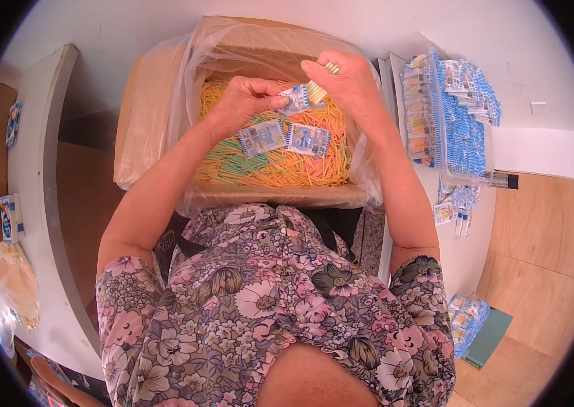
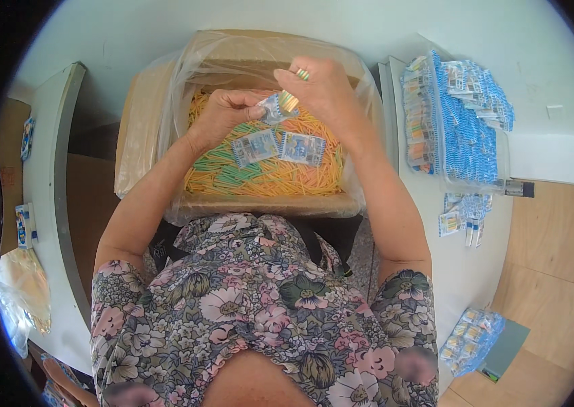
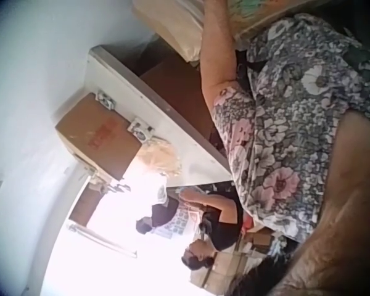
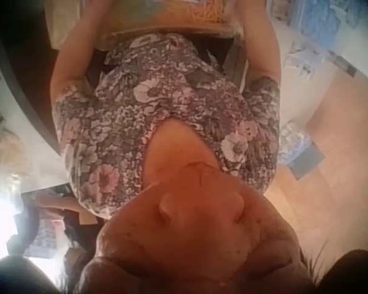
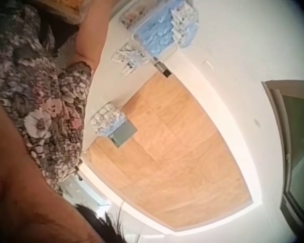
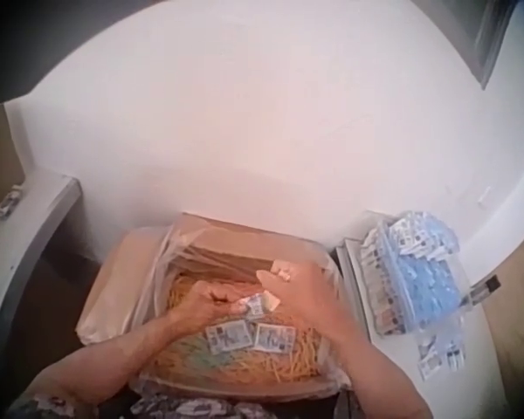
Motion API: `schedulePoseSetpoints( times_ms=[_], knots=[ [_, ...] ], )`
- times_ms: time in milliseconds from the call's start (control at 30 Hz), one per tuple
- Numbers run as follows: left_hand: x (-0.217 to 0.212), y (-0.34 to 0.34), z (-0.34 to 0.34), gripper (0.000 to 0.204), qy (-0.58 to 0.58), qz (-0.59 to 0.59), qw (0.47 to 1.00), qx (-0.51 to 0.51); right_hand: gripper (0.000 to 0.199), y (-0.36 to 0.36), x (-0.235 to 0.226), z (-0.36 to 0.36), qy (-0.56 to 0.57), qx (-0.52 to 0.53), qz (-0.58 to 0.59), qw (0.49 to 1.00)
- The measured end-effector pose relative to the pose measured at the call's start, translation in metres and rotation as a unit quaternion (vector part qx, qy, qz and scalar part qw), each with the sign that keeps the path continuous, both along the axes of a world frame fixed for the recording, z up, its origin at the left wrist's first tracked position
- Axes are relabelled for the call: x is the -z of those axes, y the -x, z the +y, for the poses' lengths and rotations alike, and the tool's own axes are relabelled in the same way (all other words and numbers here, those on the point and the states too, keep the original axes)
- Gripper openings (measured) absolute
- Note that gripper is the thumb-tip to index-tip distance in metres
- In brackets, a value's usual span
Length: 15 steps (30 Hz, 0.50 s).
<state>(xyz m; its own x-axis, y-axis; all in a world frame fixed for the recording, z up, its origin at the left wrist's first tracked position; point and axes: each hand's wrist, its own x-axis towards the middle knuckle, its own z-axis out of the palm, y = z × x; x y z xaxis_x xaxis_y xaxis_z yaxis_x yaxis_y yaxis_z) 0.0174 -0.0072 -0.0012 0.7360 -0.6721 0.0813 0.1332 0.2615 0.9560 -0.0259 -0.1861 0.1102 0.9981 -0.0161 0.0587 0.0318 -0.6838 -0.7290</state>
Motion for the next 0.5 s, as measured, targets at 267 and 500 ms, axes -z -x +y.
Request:
schedulePoseSetpoints(
  times_ms=[267,500],
  knots=[
    [-0.003,-0.002,0.006,0.024,-0.016,0.028,0.999,0.002,0.027,0.011,-0.011,0.015,-0.004,-0.021,-0.116,0.993],
    [-0.013,0.005,-0.011,0.029,-0.080,-0.110,0.990,0.033,0.019,0.054,0.042,0.007,0.018,0.032,-0.134,0.990]
  ],
)
